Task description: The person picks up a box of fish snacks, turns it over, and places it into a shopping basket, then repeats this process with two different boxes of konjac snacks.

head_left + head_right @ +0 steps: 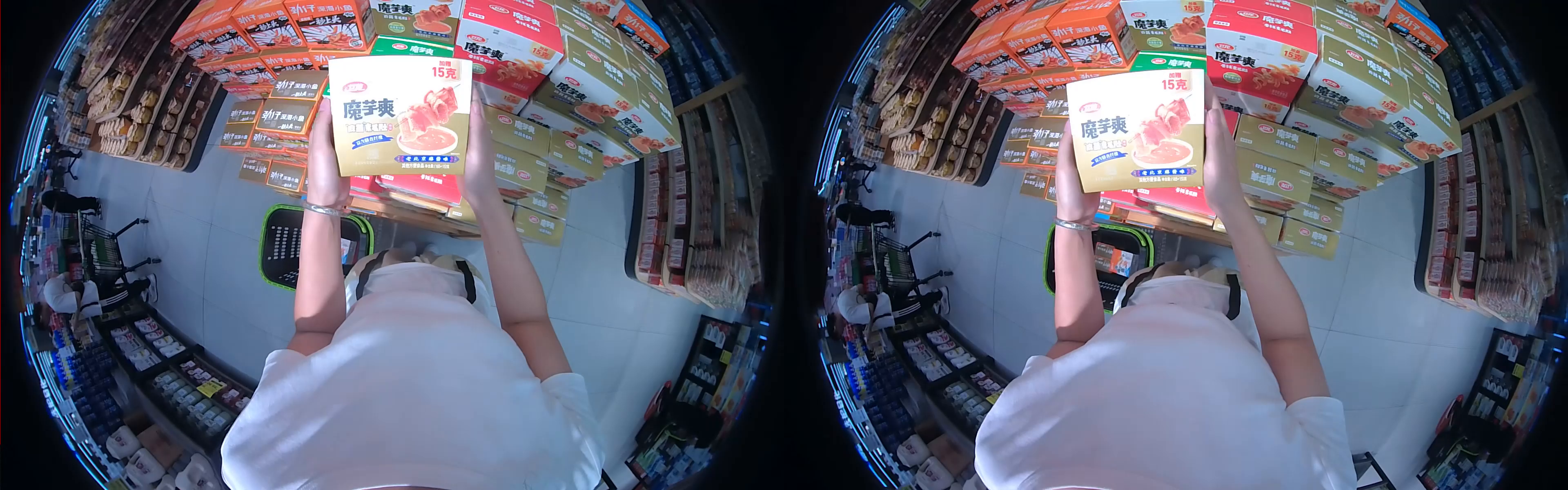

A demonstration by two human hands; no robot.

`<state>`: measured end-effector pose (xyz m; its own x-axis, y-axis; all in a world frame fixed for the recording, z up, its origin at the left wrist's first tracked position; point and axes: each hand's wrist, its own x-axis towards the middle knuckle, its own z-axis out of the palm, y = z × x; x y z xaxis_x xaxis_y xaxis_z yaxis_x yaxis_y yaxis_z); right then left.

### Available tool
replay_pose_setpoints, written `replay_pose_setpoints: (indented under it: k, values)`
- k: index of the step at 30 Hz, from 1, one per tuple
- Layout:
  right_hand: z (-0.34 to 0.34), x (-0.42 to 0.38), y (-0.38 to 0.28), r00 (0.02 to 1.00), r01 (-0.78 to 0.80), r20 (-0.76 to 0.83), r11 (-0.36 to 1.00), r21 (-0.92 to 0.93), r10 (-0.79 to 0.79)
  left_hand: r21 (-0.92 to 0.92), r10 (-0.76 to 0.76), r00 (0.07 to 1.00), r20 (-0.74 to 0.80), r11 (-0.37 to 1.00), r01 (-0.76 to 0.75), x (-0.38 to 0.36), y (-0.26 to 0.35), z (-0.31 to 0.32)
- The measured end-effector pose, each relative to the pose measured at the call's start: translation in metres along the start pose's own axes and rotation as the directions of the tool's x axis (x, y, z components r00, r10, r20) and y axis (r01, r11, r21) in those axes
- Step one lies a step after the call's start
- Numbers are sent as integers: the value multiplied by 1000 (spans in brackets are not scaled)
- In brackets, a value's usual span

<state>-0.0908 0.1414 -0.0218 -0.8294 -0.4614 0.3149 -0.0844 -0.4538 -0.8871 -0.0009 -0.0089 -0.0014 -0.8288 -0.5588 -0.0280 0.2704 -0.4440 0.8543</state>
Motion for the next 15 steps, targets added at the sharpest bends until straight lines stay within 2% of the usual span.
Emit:
replay_pose_setpoints:
  k: [5,7,9,15]
  values:
    - [14,2,-4,1000,1,1,1000,-22,-1,-18,-15,998,-57,1000,14,3,-3,-16]
    - [13,4,-1,1000,0,16,1000,4,-1,-15,11,1000,-20,1000,-11,6,-8,-22]
    - [9,5,5,998,55,23,995,-81,-53,-3,-13,1000,2,1000,13,6,-12,-27]
    - [-1,4,15,999,32,1,992,-119,-32,38,-20,999,41,999,18,9,-16,-21]
